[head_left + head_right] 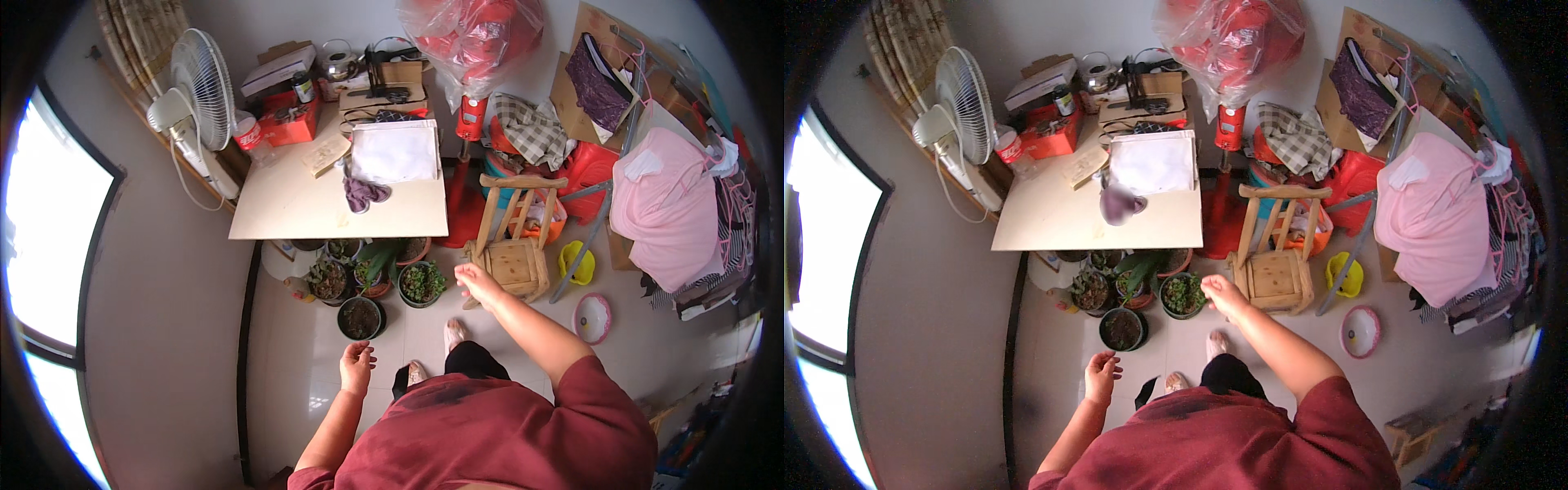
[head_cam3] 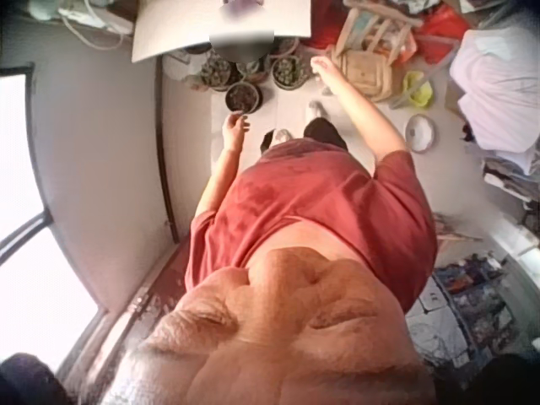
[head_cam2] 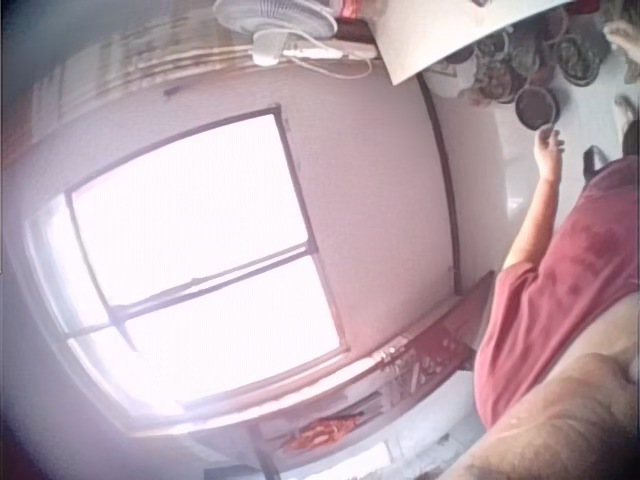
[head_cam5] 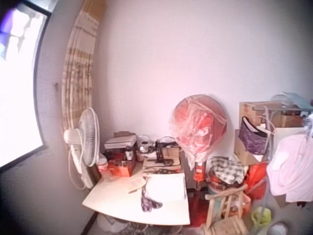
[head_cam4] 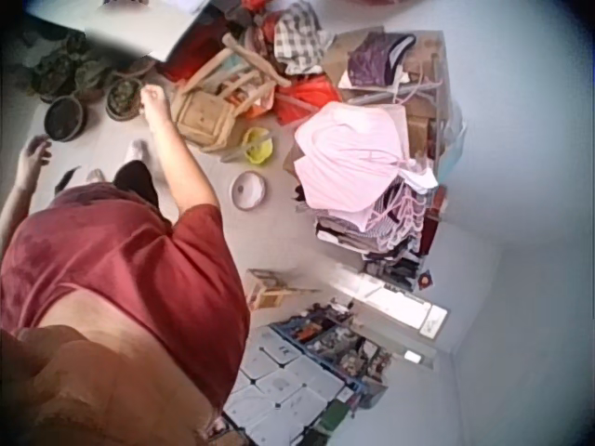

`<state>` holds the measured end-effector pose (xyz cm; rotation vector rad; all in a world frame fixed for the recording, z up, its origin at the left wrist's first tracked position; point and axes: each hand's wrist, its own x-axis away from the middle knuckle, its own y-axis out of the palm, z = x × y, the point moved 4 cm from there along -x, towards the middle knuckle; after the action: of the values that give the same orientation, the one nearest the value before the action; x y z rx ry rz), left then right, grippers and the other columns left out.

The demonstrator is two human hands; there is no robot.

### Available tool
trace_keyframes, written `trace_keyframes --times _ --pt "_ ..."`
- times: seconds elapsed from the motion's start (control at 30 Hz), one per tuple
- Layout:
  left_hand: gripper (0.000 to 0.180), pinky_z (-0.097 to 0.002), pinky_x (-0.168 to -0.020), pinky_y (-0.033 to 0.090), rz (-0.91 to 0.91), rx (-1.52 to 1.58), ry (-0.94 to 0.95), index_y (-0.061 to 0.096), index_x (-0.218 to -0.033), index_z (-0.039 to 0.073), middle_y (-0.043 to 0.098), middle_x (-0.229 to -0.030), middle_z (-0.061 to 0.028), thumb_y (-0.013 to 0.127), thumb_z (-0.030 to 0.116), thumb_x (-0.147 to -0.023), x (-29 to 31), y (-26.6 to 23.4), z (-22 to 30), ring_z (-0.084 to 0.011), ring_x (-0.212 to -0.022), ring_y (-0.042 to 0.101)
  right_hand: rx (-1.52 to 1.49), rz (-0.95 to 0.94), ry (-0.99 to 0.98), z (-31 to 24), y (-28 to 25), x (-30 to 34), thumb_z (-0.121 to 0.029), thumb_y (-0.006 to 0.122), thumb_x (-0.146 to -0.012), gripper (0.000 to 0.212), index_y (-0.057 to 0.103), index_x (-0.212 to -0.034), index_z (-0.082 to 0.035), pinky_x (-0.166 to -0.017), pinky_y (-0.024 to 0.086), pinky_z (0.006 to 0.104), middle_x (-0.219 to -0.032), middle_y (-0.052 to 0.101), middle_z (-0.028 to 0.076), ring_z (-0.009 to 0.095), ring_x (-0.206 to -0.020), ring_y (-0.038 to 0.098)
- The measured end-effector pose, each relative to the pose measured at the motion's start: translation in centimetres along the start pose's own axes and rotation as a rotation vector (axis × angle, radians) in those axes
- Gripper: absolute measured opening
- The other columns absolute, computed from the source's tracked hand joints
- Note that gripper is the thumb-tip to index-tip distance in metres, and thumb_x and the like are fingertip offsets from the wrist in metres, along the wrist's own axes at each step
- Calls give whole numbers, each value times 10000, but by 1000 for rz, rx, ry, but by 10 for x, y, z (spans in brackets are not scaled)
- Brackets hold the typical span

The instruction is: The person moves books and a tangled cord on top of a storage unit, picks up and looks inside bags on a desk, sorts through clothes on a rack, and flips through a stack of papers.

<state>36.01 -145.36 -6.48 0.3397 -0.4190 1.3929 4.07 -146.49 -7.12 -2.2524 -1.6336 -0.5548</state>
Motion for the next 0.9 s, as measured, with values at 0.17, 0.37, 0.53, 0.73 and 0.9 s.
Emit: trace_keyframes --times 0.17,0.37,0.53,0.73,0.9 --pt "147 -232 -525 450 7 29 -74 491 -939 11 562 -819 -78 469 66 -805 -34 14 3 -131 -629 546 -69 111 39 -44 -35 -99 -364 520 -778 457 420 -1112 -70 -645 419 254 -1026 478 29 130 -868 449" --pt "177 -262 -536 448 197 87 -253 483 -948 17 545 -811 -93 477 59 -776 -63 17 1 -157 -615 535 -107 137 49 -106 -56 -235 -336 553 -751 531 375 -1166 -57 -663 403 268 -1026 467 32 128 -793 455" --pt "151 -271 -537 453 308 205 -357 475 -934 39 541 -830 -85 456 59 -786 -86 43 13 -152 -608 532 -97 217 82 -105 -77 -358 -324 623 -693 757 224 -1249 -1 -792 381 293 -1156 409 127 186 -947 459" --pt "144 -268 -532 465 335 268 -440 473 -944 23 549 -826 -93 460 51 -803 -103 77 19 -162 -620 549 18 243 124 -109 -82 -452 -362 674 -628 1021 -9 -1293 2 -962 221 332 -1308 227 183 243 -1190 269" --pt "151 -270 -535 467 344 243 -516 475 -947 20 550 -817 -91 461 52 -800 -129 65 16 -167 -615 547 2 310 155 -109 -77 -475 -280 688 -611 1020 -16 -1294 0 -953 247 341 -1321 188 194 263 -1192 267"
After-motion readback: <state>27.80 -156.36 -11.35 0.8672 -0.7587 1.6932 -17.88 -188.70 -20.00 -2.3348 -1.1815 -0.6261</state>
